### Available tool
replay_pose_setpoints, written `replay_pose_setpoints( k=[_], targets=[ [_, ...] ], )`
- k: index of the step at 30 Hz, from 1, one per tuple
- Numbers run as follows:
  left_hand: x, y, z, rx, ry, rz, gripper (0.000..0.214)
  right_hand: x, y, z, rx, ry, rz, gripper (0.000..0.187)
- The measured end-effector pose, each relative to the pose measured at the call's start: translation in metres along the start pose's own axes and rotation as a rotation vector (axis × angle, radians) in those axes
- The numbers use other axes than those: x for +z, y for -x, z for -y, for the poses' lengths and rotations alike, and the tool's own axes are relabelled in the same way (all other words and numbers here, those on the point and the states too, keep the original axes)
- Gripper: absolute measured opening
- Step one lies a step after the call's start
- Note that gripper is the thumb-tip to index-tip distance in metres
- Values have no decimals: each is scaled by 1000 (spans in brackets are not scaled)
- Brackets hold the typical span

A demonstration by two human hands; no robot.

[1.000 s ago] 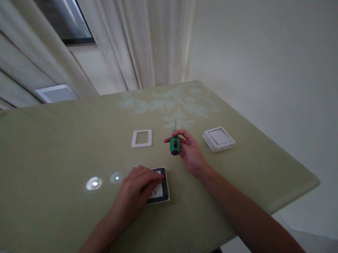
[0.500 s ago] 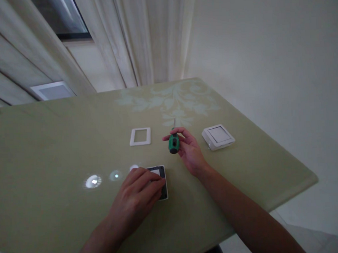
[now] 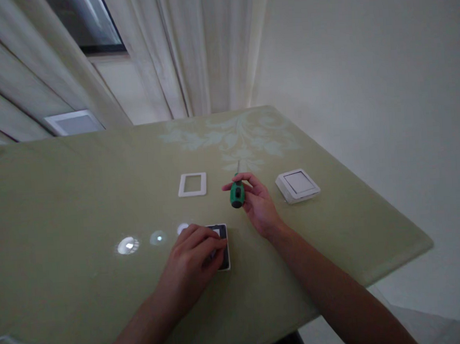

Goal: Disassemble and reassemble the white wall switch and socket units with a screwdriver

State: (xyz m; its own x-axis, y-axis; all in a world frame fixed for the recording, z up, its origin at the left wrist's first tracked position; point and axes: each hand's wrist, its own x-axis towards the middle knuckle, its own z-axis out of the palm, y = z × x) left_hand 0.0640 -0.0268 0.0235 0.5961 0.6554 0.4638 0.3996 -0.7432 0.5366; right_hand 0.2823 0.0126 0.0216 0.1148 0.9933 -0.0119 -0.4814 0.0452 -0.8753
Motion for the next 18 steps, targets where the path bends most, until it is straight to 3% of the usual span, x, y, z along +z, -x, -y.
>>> replay_pose_setpoints(
  k=[5, 11, 14, 18],
  targets=[
    [2, -1, 0, -139, 46, 31, 19, 0, 1, 0, 3, -15, 9, 27],
    [-2, 1, 4, -142, -29, 68, 10, -2, 1, -1, 3, -8, 10, 27],
    [-6, 1, 6, -73, -44, 119, 7, -5, -1, 0, 2, -7, 45, 29],
    [-12, 1, 8, 5, -60, 298, 76, -11, -3, 6, -27, 57, 180, 39]
  ],
)
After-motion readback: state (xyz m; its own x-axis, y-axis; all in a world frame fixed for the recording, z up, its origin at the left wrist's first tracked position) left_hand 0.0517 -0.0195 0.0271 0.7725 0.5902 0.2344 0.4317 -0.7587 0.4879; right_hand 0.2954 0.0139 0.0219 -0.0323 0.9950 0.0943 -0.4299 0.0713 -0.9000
